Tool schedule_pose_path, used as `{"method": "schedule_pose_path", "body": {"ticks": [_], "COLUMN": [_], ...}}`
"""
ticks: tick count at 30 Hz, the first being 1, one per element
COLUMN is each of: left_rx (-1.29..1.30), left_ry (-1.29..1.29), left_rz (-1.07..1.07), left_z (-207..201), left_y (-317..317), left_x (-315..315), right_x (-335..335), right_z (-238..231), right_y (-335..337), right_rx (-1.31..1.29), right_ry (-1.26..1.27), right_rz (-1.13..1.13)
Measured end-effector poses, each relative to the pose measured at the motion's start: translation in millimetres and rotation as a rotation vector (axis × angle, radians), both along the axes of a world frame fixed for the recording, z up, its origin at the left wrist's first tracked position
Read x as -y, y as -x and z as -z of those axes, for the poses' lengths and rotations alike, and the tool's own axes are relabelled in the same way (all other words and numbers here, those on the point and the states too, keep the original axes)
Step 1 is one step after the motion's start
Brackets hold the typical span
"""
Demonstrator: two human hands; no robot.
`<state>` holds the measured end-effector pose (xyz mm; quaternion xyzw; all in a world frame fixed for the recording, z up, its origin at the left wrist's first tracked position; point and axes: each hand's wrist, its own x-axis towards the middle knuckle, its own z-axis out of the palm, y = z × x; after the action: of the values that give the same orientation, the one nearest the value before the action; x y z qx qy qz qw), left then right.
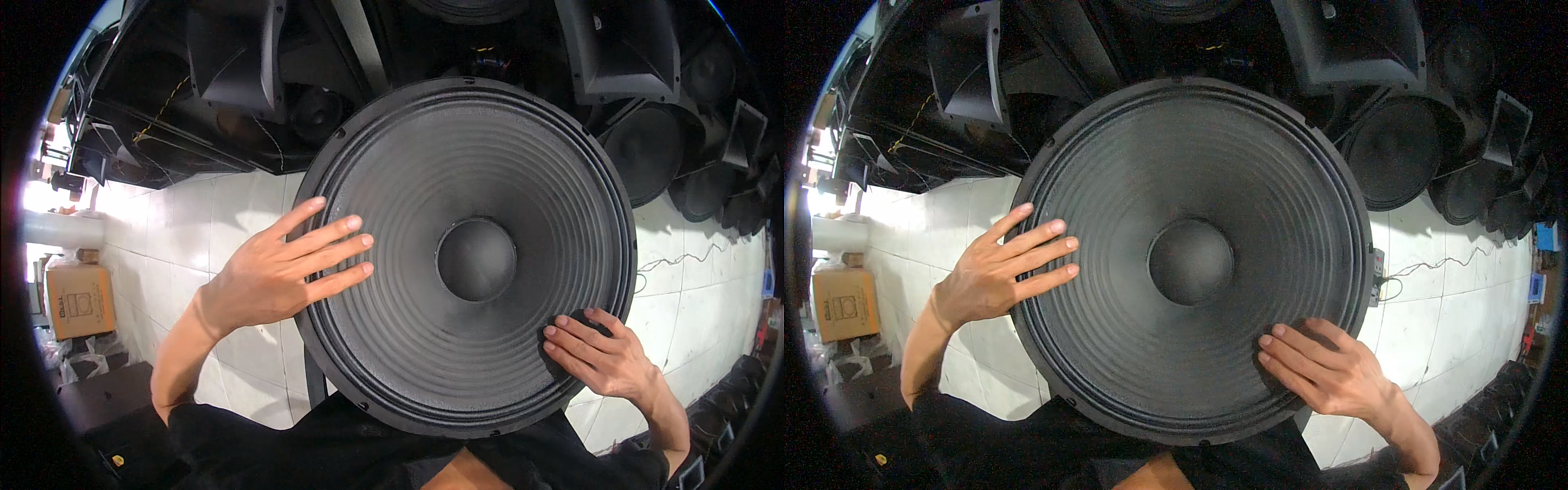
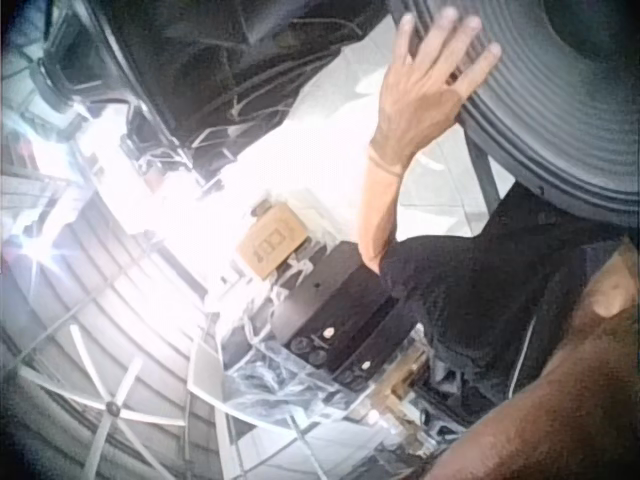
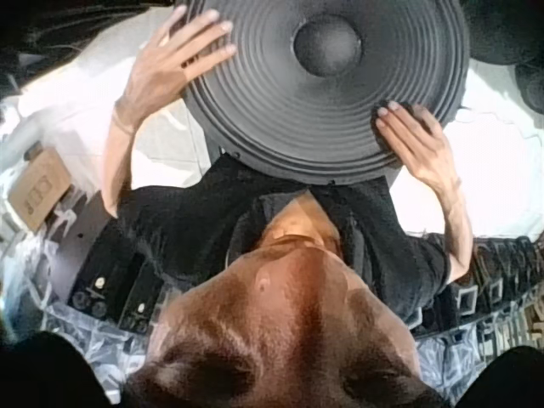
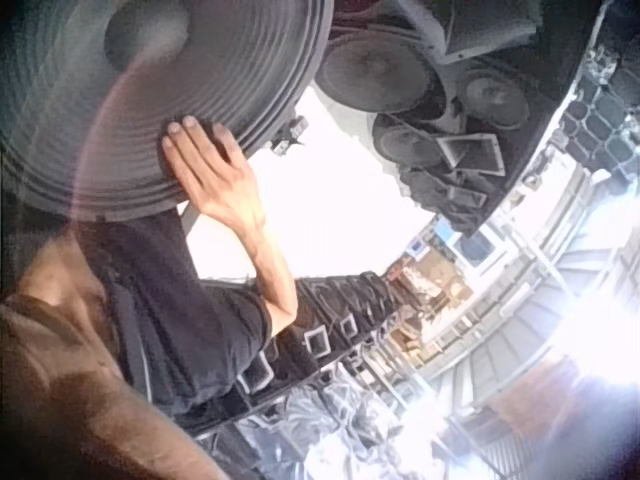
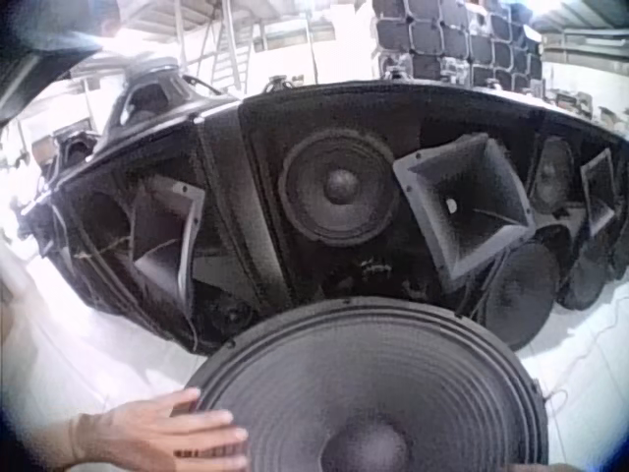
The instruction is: The person sits on the floor and solders wires to a speaker's terminals using a soldering iron and solder. They then handle a larger speaker, connect wires to its terminals, and solder those connections.
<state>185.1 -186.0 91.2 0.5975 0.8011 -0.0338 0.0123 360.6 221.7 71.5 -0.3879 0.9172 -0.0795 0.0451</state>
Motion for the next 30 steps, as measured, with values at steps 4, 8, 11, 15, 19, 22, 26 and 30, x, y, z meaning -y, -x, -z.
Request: {"method": "schedule_pose_path", "body": {"ticks": [4, 8, 11, 15, 19, 22, 26, 30], "left_rx": [0.095, 0.430, 0.847, 1.052, 1.095, 1.096, 1.114, 1.148], "left_ry": [-0.426, -0.790, -0.752, -0.840, -0.992, -1.114, -1.284, -1.410], "left_rz": [-0.209, -0.553, -0.892, -1.040, -1.104, -1.149, -1.178, -1.163], "left_z": [25, 101, 151, 163, 171, 171, 181, 196], "left_y": [6, 2, -13, -19, -5, -3, -15, -13], "left_x": [33, 50, 43, 10, -25, -37, -57, -99], "right_x": [-27, -28, -24, -21, -34, -31, -42, -34], "right_z": [23, 39, 54, 58, 68, 55, 53, 40], "right_y": [-21, -31, -30, -26, -33, -15, 5, 1], "right_rx": [-0.260, -0.406, -0.451, -0.460, -0.381, -0.405, -0.456, -0.640], "right_ry": [0.029, 0.127, 0.215, 0.318, 0.501, 0.643, 0.703, 0.692], "right_rz": [0.106, 0.112, 0.010, 0.005, 0.204, 0.280, 0.132, 0.121]}}
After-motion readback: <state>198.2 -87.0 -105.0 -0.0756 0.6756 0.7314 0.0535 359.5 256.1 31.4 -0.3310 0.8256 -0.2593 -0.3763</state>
